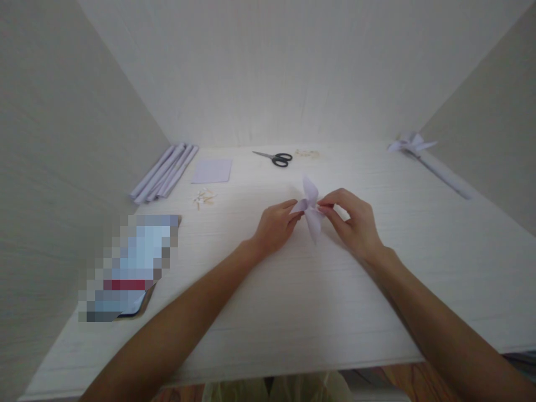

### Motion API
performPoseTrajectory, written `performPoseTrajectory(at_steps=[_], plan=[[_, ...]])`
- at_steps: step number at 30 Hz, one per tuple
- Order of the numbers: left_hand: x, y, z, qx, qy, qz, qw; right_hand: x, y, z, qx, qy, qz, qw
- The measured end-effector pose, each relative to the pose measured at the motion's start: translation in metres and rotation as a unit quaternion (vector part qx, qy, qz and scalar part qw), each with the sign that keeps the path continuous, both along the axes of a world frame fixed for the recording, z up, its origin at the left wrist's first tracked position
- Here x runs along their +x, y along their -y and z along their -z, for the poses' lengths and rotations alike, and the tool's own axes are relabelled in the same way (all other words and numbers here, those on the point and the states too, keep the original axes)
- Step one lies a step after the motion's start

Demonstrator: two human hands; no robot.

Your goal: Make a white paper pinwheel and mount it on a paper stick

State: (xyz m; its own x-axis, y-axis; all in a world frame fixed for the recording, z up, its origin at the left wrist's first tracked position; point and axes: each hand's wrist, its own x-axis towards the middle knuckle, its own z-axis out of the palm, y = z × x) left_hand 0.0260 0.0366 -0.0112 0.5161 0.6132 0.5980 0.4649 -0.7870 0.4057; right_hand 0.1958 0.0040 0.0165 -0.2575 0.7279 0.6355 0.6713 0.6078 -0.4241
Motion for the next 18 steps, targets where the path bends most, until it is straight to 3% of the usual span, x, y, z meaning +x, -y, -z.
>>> performPoseTrajectory(at_steps=[5,12,18], plan=[[-0.0027,0.0013,-0.0025,-0.033,0.037,0.016,0.999,0.0001,0.0010,0.0002,0.018,0.024,0.003,1.000],[-0.0011,-0.0008,0.0014,0.010,0.040,0.018,0.999,-0.0037,0.0015,0.0029,0.034,0.044,0.003,0.998],[-0.0005,-0.0008,0.0007,-0.004,0.067,0.042,0.997,-0.0046,0.0013,0.0051,0.024,0.039,-0.018,0.999]])
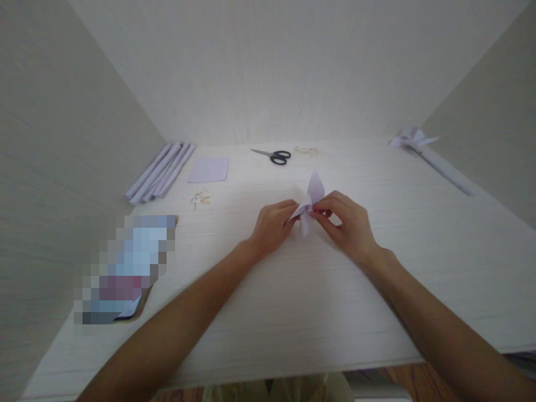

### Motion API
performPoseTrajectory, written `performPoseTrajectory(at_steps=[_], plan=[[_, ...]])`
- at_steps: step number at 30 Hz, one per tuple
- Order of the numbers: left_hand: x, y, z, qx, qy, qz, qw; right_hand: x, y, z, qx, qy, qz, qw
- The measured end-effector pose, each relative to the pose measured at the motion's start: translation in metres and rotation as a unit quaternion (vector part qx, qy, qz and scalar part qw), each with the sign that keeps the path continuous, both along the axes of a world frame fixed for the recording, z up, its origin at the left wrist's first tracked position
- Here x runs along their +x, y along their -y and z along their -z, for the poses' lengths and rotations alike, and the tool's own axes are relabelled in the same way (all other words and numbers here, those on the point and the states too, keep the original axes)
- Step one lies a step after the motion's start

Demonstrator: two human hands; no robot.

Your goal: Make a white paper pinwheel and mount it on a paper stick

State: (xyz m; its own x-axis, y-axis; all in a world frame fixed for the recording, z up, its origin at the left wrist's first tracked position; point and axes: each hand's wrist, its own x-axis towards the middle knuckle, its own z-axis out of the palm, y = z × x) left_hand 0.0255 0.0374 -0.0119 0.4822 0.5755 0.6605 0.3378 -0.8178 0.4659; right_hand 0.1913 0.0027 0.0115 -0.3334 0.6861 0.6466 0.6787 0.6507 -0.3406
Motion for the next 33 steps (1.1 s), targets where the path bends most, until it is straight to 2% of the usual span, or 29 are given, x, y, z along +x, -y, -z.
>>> performPoseTrajectory(at_steps=[9,17,25,33], plan=[[0.0002,-0.0015,0.0031,-0.004,-0.012,-0.019,1.000,0.0014,0.0007,-0.0003,-0.005,0.024,0.004,1.000],[-0.0006,-0.0015,0.0026,0.005,-0.010,-0.012,1.000,-0.0009,0.0026,-0.0032,-0.006,-0.013,0.010,1.000],[0.0002,-0.0017,0.0042,-0.006,-0.036,0.003,0.999,-0.0006,0.0009,-0.0034,-0.027,0.012,-0.013,0.999],[-0.0004,-0.0026,0.0040,0.043,-0.039,-0.030,0.998,-0.0009,0.0005,0.0029,0.014,0.013,0.026,0.999]])
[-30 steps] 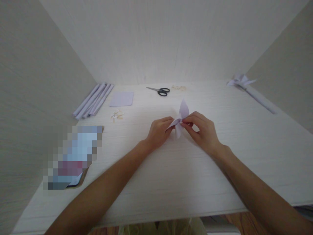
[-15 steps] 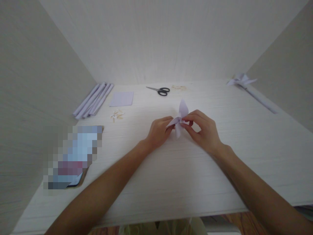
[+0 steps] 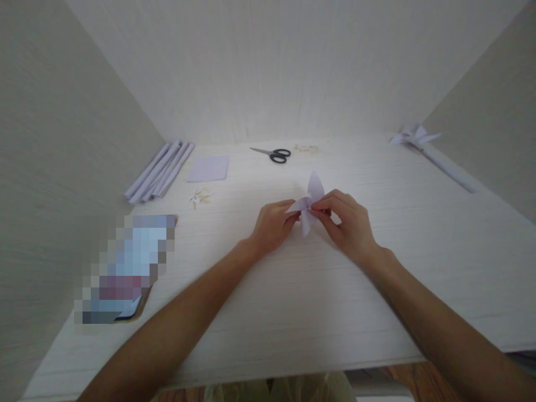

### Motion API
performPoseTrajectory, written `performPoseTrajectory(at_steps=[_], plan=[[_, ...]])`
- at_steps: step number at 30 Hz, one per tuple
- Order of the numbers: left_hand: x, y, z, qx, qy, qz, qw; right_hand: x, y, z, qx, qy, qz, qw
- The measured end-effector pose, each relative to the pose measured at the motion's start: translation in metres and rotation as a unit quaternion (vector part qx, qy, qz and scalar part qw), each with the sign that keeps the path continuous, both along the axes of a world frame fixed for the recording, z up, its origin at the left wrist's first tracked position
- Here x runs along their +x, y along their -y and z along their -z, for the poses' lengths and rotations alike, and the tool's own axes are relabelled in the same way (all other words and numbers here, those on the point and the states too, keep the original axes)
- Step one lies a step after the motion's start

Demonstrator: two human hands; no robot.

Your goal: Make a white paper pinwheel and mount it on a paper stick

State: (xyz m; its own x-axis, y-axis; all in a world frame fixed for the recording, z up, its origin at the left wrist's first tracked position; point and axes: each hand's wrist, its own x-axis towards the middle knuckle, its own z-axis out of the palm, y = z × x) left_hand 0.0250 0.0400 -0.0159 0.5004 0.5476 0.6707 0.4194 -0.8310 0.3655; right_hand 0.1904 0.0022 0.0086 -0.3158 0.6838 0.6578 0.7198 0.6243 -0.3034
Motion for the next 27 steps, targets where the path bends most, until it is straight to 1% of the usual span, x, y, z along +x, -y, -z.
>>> performPoseTrajectory(at_steps=[5,15,24,27], plan=[[0.0004,-0.0004,-0.0014,0.000,0.007,0.002,1.000,0.0000,0.0002,0.0026,0.004,-0.019,0.013,1.000],[-0.0003,0.0001,-0.0015,-0.004,0.008,0.004,1.000,-0.0014,0.0019,-0.0019,0.008,-0.039,0.010,0.999],[-0.0009,-0.0002,0.0003,-0.006,-0.018,0.010,1.000,0.0012,-0.0001,-0.0030,-0.018,-0.012,-0.021,1.000],[-0.0008,-0.0002,-0.0003,-0.004,-0.029,0.013,0.999,0.0028,-0.0013,-0.0029,-0.021,0.016,-0.030,0.999]])
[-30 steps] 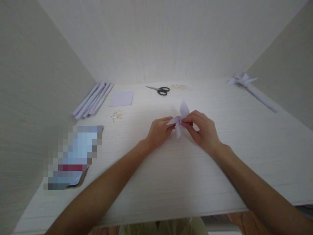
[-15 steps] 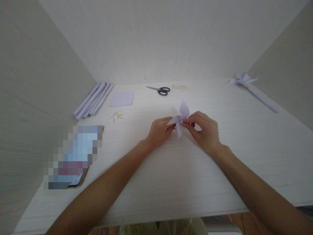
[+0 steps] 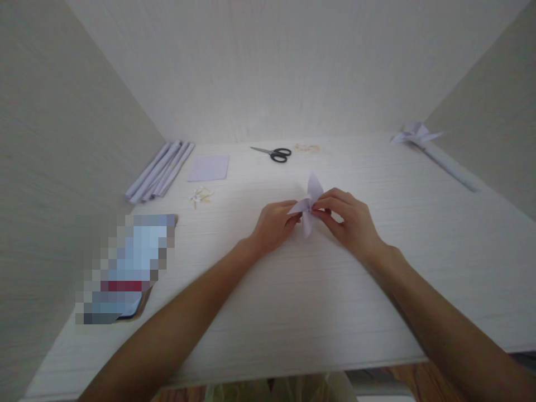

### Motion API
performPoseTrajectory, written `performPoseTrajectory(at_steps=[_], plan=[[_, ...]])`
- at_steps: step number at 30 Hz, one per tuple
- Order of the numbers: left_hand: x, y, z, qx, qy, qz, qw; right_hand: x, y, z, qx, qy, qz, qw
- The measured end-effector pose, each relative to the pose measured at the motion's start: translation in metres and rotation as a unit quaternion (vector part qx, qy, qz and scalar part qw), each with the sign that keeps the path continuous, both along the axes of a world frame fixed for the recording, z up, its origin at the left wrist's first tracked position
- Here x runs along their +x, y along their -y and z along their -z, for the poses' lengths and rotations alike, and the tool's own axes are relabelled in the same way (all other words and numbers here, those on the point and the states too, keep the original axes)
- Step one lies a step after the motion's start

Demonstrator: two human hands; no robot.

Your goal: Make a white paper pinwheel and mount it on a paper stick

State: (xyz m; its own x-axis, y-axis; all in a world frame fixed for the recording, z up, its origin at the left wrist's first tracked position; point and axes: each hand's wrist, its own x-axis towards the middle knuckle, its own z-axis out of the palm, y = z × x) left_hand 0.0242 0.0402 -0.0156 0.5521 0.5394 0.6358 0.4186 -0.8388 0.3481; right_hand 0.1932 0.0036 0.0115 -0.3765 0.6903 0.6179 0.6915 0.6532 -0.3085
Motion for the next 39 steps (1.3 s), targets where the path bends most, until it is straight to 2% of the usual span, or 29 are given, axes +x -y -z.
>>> performPoseTrajectory(at_steps=[5,11,15,20,25,32,39], plan=[[0.001,0.001,-0.002,-0.017,-0.003,-0.003,1.000,0.001,-0.001,0.001,-0.007,0.059,0.014,0.998],[0.001,0.004,-0.008,-0.085,0.013,0.027,0.996,-0.001,-0.003,0.004,-0.034,0.044,0.047,0.997],[0.001,0.004,-0.007,-0.107,0.021,0.022,0.994,0.001,-0.004,0.003,-0.055,0.056,0.033,0.996],[0.001,0.002,-0.003,-0.088,0.000,0.023,0.996,0.001,-0.003,0.000,-0.059,0.097,0.013,0.993],[0.002,0.003,-0.002,-0.077,-0.031,0.010,0.997,-0.003,-0.002,0.001,-0.047,0.133,0.043,0.989],[0.001,0.005,-0.002,-0.053,-0.065,0.017,0.996,-0.006,0.000,0.002,-0.053,0.152,0.048,0.986],[0.002,0.008,-0.005,-0.025,-0.043,0.007,0.999,-0.010,0.002,0.000,-0.066,0.096,0.055,0.992]])
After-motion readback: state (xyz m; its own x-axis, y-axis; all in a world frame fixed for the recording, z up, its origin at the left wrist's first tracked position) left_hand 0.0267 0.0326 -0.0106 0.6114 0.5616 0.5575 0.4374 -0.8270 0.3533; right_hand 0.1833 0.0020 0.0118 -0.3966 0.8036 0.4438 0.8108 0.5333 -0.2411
